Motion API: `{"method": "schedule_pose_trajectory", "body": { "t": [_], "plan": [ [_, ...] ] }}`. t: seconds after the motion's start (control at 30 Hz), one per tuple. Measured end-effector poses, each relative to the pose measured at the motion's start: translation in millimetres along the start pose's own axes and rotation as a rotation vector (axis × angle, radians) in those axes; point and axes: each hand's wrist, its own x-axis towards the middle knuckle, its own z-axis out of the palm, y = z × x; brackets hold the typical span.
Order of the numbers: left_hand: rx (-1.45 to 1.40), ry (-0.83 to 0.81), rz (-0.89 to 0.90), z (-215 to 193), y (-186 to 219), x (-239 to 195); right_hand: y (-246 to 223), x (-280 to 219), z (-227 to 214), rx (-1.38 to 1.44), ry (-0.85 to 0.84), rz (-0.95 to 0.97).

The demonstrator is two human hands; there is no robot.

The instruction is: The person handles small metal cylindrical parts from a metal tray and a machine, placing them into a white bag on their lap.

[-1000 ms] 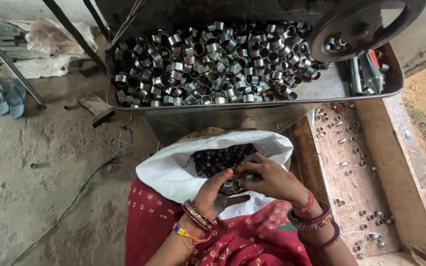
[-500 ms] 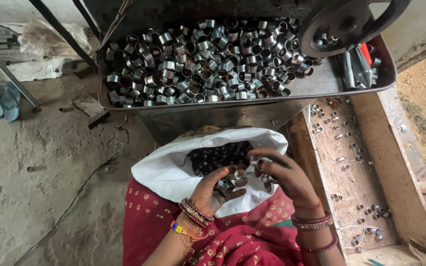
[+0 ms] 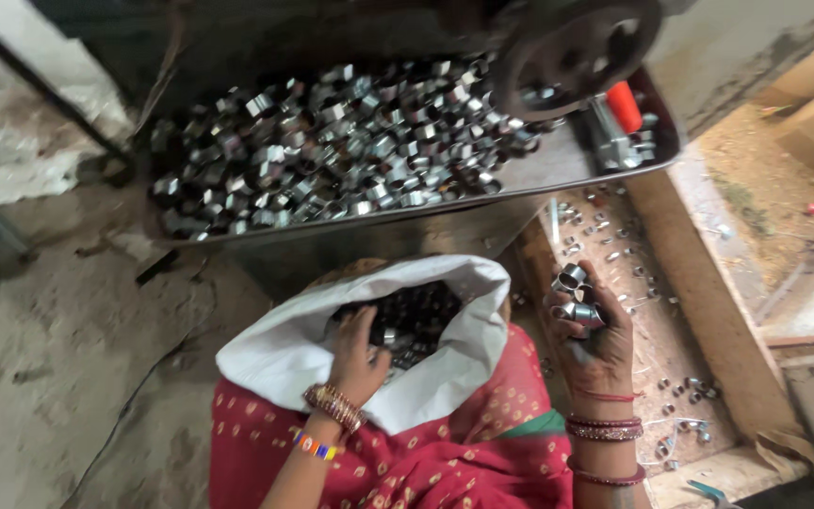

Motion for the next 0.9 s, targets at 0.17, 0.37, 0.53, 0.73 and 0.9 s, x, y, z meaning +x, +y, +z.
{"method": "schedule_pose_trajectory", "body": {
  "t": [0.17, 0.37, 0.53, 0.73, 0.9],
  "plan": [
    [-0.235, -0.122, -0.351, -4, -29, -17, -60, -9, 36, -0.475, 0.048, -0.556],
    [-0.814, -0.096, -0.601, 29, -86, -42, -126, -11, 142, -0.531, 0.180, -1.355],
    [-0.906, -0.112, -0.636, 43, -117, -51, -187, 42, 182, -0.485, 0.137, -1.629],
    [-0.909, -0.077, -0.593, 42, -123, -60, -225, 172, 186, -0.636, 0.599, -1.393],
    [-0.863, -0.110, -0.684, 35, -118, -49, -147, 174, 163, -0.850, 0.209, -1.344]
  ]
}}
